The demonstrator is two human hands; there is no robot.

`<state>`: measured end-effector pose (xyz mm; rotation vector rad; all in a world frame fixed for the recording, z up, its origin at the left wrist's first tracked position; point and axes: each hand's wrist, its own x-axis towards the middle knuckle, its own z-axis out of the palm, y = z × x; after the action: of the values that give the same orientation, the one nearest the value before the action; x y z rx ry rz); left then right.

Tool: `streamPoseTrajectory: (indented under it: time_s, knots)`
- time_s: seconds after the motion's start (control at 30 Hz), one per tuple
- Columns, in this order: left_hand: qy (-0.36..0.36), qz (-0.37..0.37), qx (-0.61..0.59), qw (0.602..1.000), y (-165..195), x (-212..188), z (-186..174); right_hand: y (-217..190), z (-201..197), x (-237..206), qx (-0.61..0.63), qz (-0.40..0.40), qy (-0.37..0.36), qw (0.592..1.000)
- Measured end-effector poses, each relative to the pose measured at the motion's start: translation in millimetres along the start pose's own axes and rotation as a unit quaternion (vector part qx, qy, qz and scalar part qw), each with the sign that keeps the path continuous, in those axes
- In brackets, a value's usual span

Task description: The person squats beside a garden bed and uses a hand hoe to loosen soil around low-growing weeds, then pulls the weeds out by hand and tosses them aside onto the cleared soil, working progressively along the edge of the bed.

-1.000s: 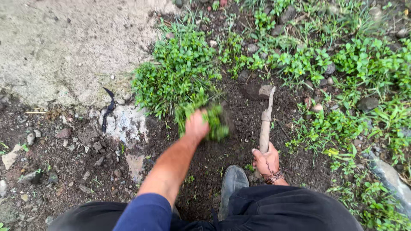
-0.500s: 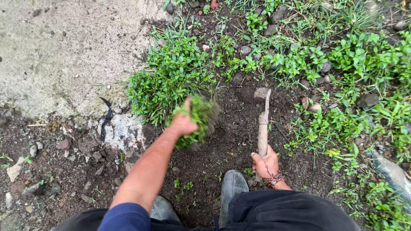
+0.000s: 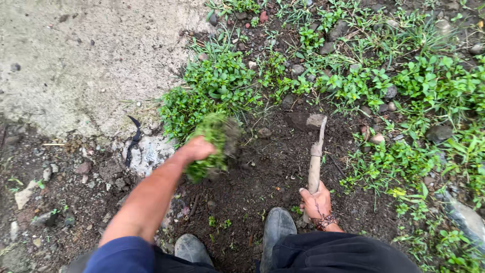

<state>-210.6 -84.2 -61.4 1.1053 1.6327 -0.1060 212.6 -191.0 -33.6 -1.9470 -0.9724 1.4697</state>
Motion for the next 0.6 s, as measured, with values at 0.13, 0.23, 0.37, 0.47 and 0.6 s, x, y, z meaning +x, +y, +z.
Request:
streamPoseTrajectory:
  time_s: [0.13,0.23,0.37,0.47,0.6]
  knots:
    - [-0.051,0.096,0.526,0.844,-63.0,-34.2,-71.6,-2.4,4.2,2.1,-0.018,-0.004,0.013,1.0]
    - [-0.042,0.048,0.55,0.833,-117.3,-81.7,-94.1,2.2,6.5,4.9,-0.02,0.02,0.034,0.999]
    - [0.065,-0.106,0.33,0.936,-214.9,-147.9,-74.5,10.3,6.9,10.7,0.011,0.036,0.038,0.999]
    - [0.272,-0.107,0.177,0.94,-286.6,-187.4,-9.6,13.2,7.3,20.9,-0.01,0.06,0.043,0.997]
    - [0.45,-0.134,-0.026,0.883,-343.4,-269.1,98.2,3.1,22.4,33.7,-0.036,0.085,0.066,0.994]
